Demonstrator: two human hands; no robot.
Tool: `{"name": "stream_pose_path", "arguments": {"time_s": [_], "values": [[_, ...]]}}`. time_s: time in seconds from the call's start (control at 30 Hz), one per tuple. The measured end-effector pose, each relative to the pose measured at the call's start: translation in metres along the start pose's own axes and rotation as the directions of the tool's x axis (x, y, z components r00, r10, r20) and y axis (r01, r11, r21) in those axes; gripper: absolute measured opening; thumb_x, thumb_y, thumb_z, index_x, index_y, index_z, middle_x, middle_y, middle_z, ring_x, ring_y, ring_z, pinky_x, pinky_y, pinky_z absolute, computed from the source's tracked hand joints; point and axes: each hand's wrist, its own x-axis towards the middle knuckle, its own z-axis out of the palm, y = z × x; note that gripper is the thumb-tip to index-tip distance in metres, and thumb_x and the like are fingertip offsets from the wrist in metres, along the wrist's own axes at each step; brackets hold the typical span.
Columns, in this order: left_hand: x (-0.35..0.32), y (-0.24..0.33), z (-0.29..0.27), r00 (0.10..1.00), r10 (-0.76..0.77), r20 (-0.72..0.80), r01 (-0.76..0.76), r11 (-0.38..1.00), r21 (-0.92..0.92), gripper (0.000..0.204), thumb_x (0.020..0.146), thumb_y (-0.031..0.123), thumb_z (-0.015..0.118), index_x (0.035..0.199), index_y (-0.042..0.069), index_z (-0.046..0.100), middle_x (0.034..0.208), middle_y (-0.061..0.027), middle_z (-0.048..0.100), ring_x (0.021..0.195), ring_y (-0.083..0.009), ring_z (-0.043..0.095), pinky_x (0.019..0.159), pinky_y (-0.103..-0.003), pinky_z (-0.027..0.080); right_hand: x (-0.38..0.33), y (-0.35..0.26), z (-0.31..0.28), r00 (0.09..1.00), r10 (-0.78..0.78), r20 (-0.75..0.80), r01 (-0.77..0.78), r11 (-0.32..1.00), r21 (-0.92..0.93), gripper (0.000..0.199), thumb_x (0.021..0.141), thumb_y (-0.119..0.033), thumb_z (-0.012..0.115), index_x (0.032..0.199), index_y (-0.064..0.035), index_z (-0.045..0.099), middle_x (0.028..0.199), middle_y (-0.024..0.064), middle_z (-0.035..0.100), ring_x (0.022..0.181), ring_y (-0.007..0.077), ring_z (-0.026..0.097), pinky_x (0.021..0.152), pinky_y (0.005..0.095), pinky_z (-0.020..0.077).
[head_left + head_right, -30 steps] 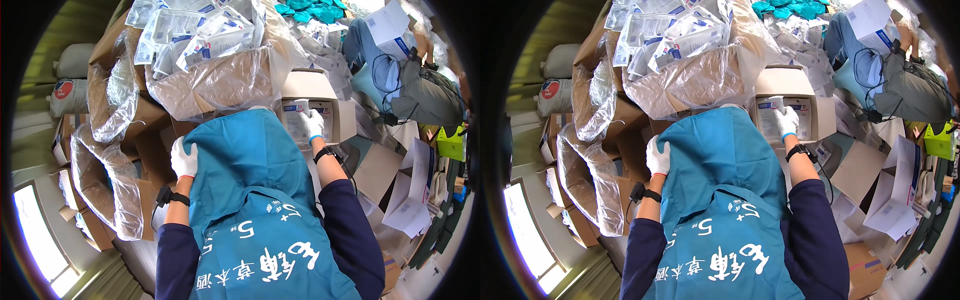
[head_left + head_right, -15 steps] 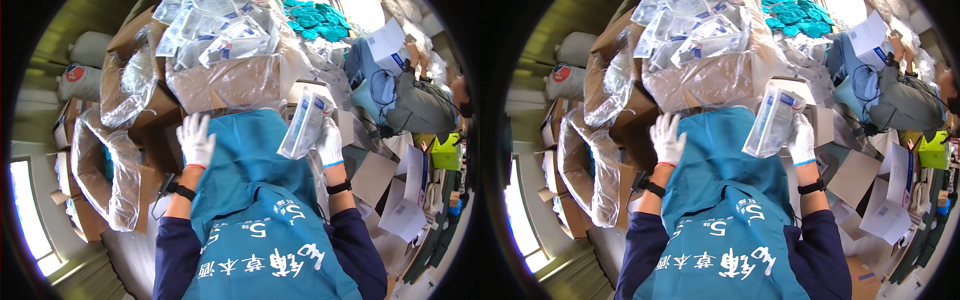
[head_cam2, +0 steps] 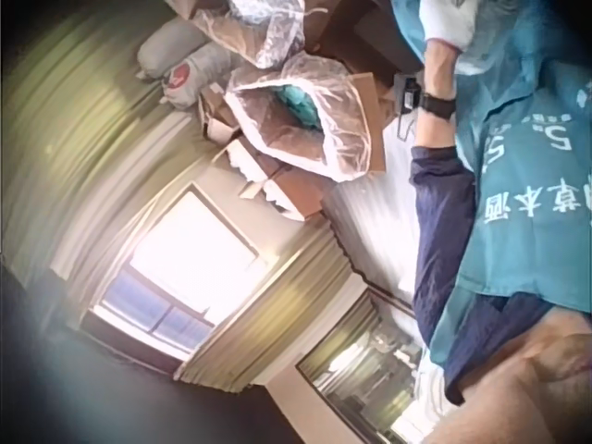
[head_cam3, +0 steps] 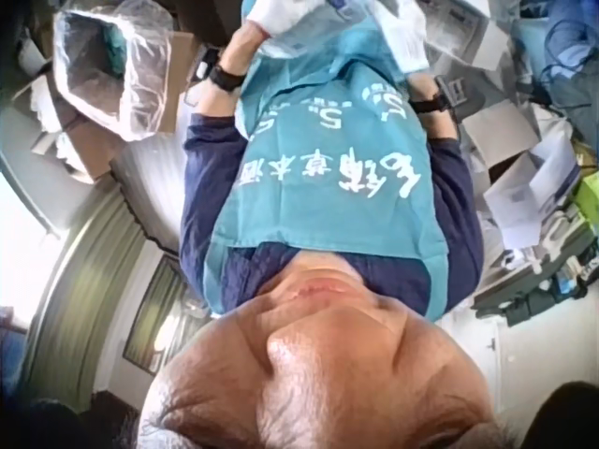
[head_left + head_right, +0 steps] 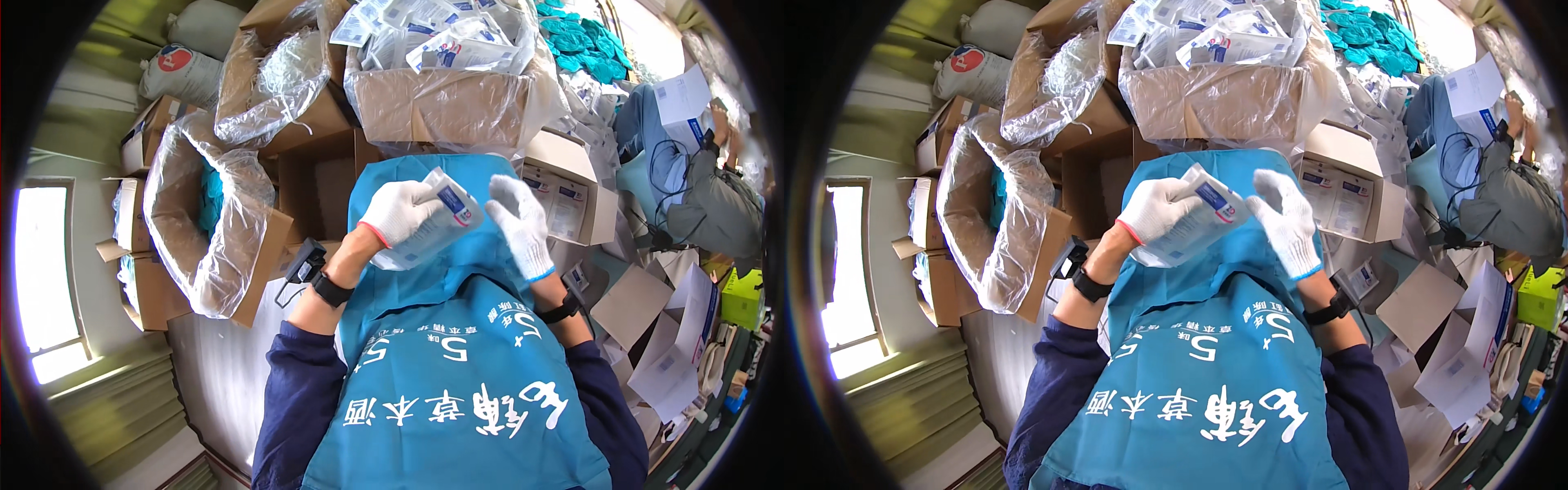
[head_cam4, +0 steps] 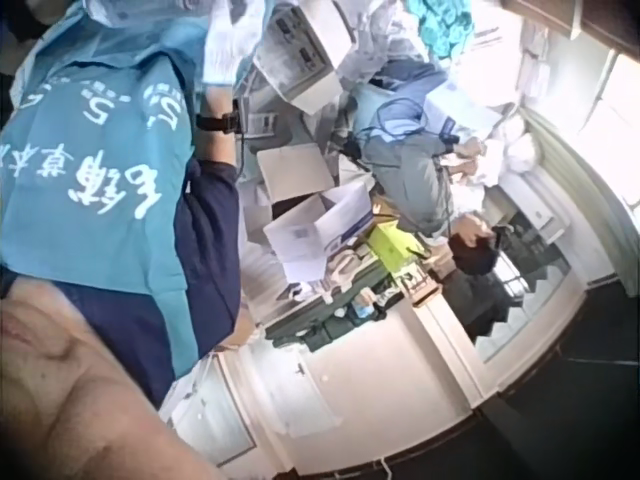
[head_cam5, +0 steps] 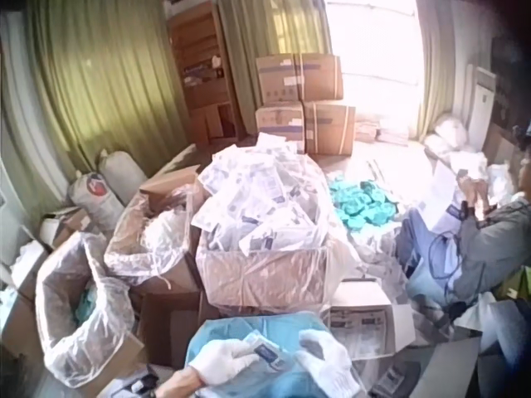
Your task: The person repeatedly unpacks teal face masks from small plastic wrappers and places them into a large teal drawstring bag. The person handles the masks one at a time, removing the packaging and depositing the masks into the bag throughout the clip.
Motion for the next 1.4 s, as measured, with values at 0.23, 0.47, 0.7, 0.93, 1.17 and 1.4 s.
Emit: {"name": "stream_pose_path", "arguments": {"time_s": [0.23,0.47,0.7,0.93,1.17,1.4], "values": [[-0.010,0.001,0.037,0.979,0.180,0.099,-0.202,0.934,0.294,0.017,0.086,0.023,0.062,0.095,0.011,0.070,0.090,-0.0184,0.064,0.087,-0.0405,0.064,0.076,-0.048,0.051,0.016,-0.017,0.003,0.880,-0.249,0.404,0.343,0.923,-0.177,0.018,0.085,-0.022,0.076,0.100,-0.0111,0.076,0.098,0.0089,0.072,0.093,0.0271,0.069,0.083,0.0354,0.0543],[-0.019,0.009,0.038,0.984,0.093,0.153,-0.127,0.965,0.230,0.024,0.086,0.017,0.061,0.108,0.012,0.071,0.096,-0.0172,0.065,0.092,-0.0389,0.064,0.082,-0.046,0.052,-0.006,-0.012,0.010,0.963,-0.051,0.263,0.091,0.985,-0.144,0.016,0.082,-0.017,0.080,0.091,-0.0046,0.074,0.083,0.0103,0.071,0.073,0.0192,0.067,0.068,0.0308,0.0517],[-0.016,-0.008,0.029,0.927,0.242,0.288,-0.282,0.954,0.105,0.023,0.087,0.013,0.059,0.108,0.008,0.067,0.092,-0.0168,0.063,0.088,-0.0394,0.062,0.077,-0.044,0.050,0.006,-0.021,0.002,0.843,-0.128,0.523,0.023,0.979,0.203,0.011,0.083,-0.005,0.077,0.085,-0.0055,0.067,0.089,0.0002,0.067,0.084,0.0095,0.060,0.077,0.0278,0.0495],[-0.021,-0.011,0.029,0.932,0.184,0.313,-0.227,0.968,0.104,0.024,0.086,0.014,0.062,0.107,0.012,0.072,0.091,-0.0155,0.067,0.085,-0.0376,0.065,0.077,-0.043,0.051,-0.002,-0.022,-0.007,0.721,0.134,0.680,-0.448,0.839,0.309,0.013,0.088,-0.004,0.072,0.099,-0.0066,0.066,0.087,-0.0015,0.065,0.082,0.0047,0.057,0.074,0.0245,0.0482],[-0.025,-0.004,0.028,0.933,0.127,0.338,-0.195,0.965,0.175,0.021,0.092,0.024,0.059,0.100,0.011,0.073,0.092,-0.0157,0.068,0.087,-0.0374,0.065,0.078,-0.043,0.052,-0.009,-0.012,0.000,0.836,0.064,0.546,-0.051,0.998,-0.040,0.009,0.089,-0.011,0.073,0.094,-0.0043,0.068,0.086,0.0004,0.066,0.082,0.0086,0.058,0.077,0.0272,0.0495],[-0.028,-0.017,0.034,0.960,0.178,0.216,-0.209,0.969,0.129,0.024,0.100,0.028,0.054,0.098,0.008,0.067,0.088,-0.0192,0.066,0.084,-0.0417,0.063,0.075,-0.047,0.050,-0.012,-0.016,0.025,0.948,-0.075,0.310,0.177,0.932,-0.316,0.024,0.089,-0.029,0.072,0.087,-0.0052,0.071,0.081,0.0172,0.069,0.076,0.0324,0.067,0.068,0.0399,0.0515]]}}
